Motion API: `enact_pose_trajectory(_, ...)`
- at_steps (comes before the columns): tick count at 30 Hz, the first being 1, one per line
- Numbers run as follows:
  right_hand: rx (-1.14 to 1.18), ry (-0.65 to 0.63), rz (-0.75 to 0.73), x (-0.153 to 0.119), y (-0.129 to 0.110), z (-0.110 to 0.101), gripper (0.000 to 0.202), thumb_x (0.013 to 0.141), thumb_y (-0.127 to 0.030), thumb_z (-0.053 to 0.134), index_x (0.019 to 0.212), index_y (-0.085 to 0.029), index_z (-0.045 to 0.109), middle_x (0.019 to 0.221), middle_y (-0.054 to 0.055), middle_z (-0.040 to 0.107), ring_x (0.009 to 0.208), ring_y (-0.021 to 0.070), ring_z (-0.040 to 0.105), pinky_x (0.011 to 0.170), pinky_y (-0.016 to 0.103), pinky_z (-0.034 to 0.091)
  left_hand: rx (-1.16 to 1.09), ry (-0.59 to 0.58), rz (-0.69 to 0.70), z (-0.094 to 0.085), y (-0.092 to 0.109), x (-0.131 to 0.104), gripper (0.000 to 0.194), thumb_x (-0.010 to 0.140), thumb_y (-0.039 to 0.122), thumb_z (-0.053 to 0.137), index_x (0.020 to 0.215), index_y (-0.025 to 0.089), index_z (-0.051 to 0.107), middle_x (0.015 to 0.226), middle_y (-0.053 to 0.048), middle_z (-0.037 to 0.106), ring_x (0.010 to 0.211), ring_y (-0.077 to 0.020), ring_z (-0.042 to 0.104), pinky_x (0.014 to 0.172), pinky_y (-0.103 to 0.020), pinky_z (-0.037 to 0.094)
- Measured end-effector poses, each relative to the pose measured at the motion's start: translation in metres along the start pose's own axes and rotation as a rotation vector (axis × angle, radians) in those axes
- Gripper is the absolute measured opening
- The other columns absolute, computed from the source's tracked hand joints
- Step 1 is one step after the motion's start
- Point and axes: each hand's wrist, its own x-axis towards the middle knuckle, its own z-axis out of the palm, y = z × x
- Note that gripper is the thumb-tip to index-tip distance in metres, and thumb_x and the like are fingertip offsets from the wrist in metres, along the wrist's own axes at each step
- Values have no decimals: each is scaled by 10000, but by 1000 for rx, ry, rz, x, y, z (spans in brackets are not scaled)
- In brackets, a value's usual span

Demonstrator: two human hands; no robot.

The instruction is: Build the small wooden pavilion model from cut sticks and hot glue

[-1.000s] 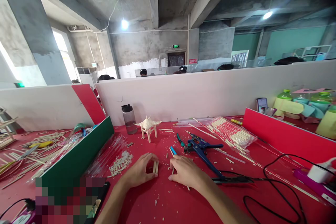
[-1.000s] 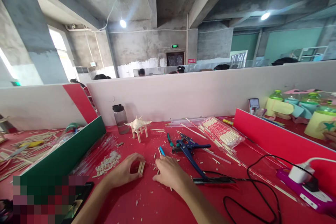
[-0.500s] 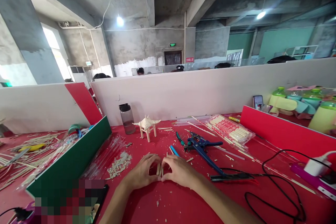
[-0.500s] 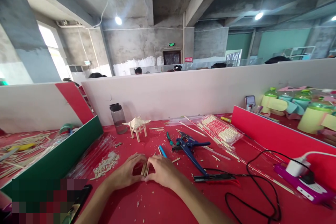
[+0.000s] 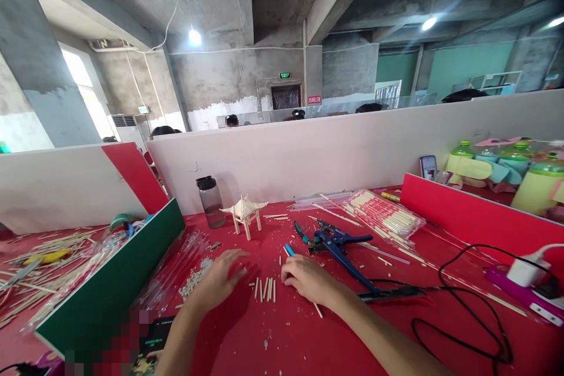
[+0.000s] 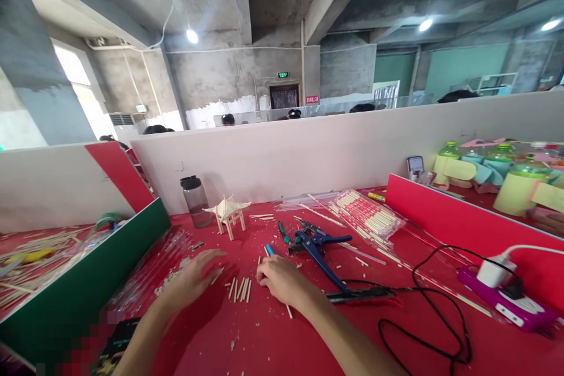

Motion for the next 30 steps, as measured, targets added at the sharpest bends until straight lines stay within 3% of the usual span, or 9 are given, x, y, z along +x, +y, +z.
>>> enact_pose_trajectory(2,-11,21,-3,2,3,2,121,884,-130,625,839,-199,714,924,47,697,914,188,612,784,264,416,70,85,-58,-9,-8,0,279,881,310,523,1097,234,682,1168,-112,698,1130,-297,619,988,-423,487)
enact_pose_trajectory(4,-29,52,2,5,4,3,126,906,-136,603,855,-194,703,933,52,691,923,190,600,780,267,411,114,80,-69,-14,-9,0,225,863,282,522,984,204,695,1071,-119,709,1036,-290,637,932,-413,499)
enact_pose_trajectory(9,-114,127,-13,14,4,5,167,934,-129,559,829,-186,675,951,55,681,960,198,559,844,289,384,104,-94,1,-8,11,1,157,838,299,608,908,226,728,1048,-110,685,962,-265,628,867,-379,492)
enact_pose_trajectory(13,-131,91,-16,19,4,8,167,921,-101,568,819,-196,661,903,35,704,981,201,576,852,307,341,67,-167,31,2,19,3,138,816,323,665,895,255,754,1051,-82,673,975,-256,616,880,-361,491)
enact_pose_trajectory(20,-73,80,-54,20,9,12,165,916,-95,572,841,-193,682,888,20,731,834,163,632,828,299,346,97,-126,69,10,13,7,150,867,285,603,788,212,707,972,-88,669,920,-251,617,836,-358,482)
enact_pose_trajectory(25,-14,83,-83,20,10,14,264,902,-26,510,932,-209,698,935,24,730,885,163,643,833,279,381,106,-14,59,9,22,9,178,925,290,512,869,202,656,966,-97,691,939,-265,625,859,-385,478)
enact_pose_trajectory(30,14,104,-77,18,7,13,276,887,-19,489,997,-207,658,1022,44,671,918,162,621,792,241,408,57,-22,96,22,34,11,152,932,272,500,880,222,634,929,-67,704,920,-242,645,854,-344,487)
